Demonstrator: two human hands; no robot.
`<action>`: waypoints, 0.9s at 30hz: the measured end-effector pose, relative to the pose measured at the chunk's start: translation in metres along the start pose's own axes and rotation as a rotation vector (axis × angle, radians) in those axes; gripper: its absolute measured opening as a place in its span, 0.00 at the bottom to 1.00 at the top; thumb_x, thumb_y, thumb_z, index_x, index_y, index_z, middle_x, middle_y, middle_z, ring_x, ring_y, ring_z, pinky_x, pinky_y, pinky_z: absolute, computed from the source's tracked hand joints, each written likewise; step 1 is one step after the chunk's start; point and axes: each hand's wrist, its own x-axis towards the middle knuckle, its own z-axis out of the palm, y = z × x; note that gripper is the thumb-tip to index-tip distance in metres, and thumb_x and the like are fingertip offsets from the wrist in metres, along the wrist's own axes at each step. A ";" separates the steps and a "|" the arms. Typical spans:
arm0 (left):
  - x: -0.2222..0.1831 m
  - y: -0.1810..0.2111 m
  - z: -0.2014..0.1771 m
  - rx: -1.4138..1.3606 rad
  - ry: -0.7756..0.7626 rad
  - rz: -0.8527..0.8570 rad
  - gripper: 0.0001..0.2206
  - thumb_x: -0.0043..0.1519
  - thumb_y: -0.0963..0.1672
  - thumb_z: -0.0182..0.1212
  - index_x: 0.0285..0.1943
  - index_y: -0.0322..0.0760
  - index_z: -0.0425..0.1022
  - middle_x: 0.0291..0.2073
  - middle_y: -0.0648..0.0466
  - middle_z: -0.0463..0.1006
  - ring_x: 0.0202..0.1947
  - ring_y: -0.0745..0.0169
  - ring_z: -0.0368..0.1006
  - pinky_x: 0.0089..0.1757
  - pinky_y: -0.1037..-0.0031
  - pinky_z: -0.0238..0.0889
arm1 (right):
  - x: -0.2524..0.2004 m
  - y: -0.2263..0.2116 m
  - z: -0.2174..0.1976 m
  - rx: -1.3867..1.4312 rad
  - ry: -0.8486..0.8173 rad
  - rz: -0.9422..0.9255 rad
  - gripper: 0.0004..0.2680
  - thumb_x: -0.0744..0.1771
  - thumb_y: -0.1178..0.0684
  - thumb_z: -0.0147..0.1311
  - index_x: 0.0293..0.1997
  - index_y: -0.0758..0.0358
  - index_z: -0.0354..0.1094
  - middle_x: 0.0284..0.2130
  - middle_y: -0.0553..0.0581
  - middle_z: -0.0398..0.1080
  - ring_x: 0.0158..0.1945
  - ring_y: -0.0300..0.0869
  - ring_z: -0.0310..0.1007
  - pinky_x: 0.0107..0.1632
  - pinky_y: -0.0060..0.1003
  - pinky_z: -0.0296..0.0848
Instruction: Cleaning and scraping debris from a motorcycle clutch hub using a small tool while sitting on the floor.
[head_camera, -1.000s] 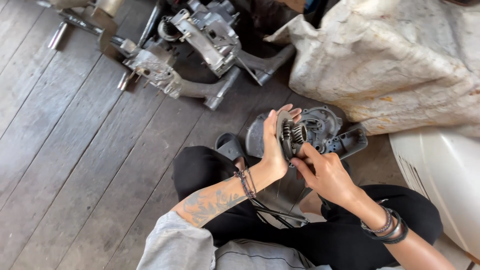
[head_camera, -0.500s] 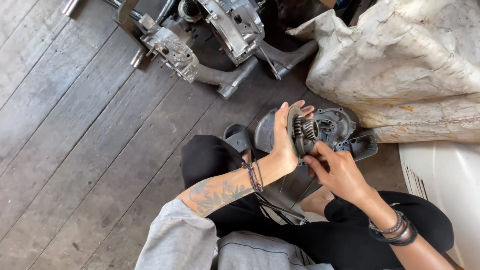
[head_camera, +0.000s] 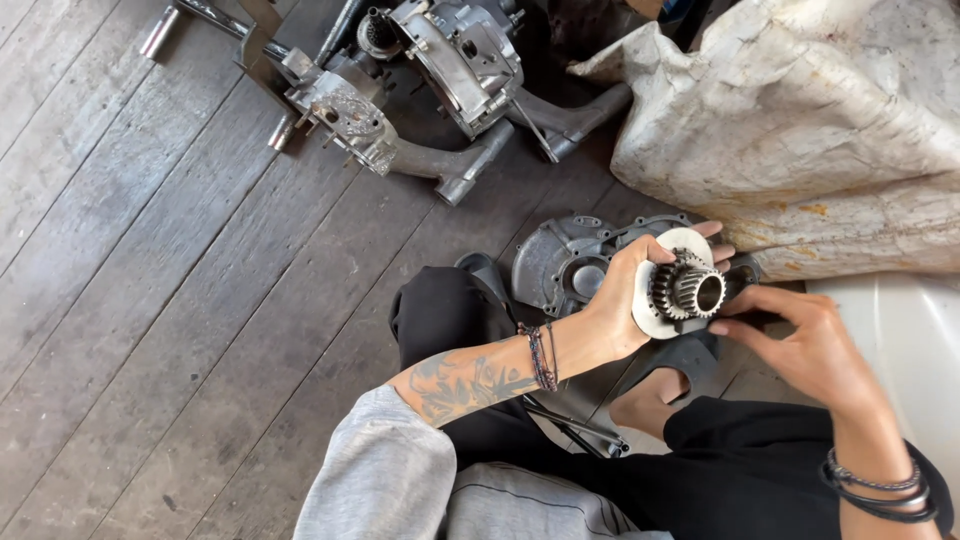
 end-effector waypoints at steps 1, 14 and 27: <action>0.003 -0.006 -0.007 0.000 0.002 -0.009 0.33 0.51 0.46 0.48 0.72 0.40 0.67 0.63 0.42 0.71 0.65 0.53 0.65 0.59 0.62 0.62 | -0.003 0.001 -0.006 0.002 0.002 0.009 0.05 0.62 0.57 0.66 0.34 0.65 0.76 0.31 0.49 0.79 0.36 0.33 0.74 0.47 0.29 0.72; -0.016 -0.014 -0.020 0.197 0.107 -0.413 0.23 0.61 0.56 0.53 0.48 0.35 0.72 0.39 0.42 0.78 0.39 0.48 0.76 0.32 0.61 0.70 | -0.010 0.003 -0.009 -0.137 0.157 0.048 0.07 0.66 0.54 0.64 0.46 0.61 0.78 0.39 0.53 0.79 0.43 0.41 0.76 0.44 0.35 0.69; -0.036 0.009 0.003 0.391 0.193 -0.401 0.37 0.55 0.63 0.47 0.67 0.44 0.69 0.52 0.44 0.77 0.53 0.51 0.73 0.54 0.66 0.64 | 0.000 -0.003 0.011 -0.151 0.185 0.016 0.07 0.64 0.51 0.67 0.42 0.59 0.79 0.40 0.54 0.78 0.60 0.51 0.67 0.69 0.48 0.63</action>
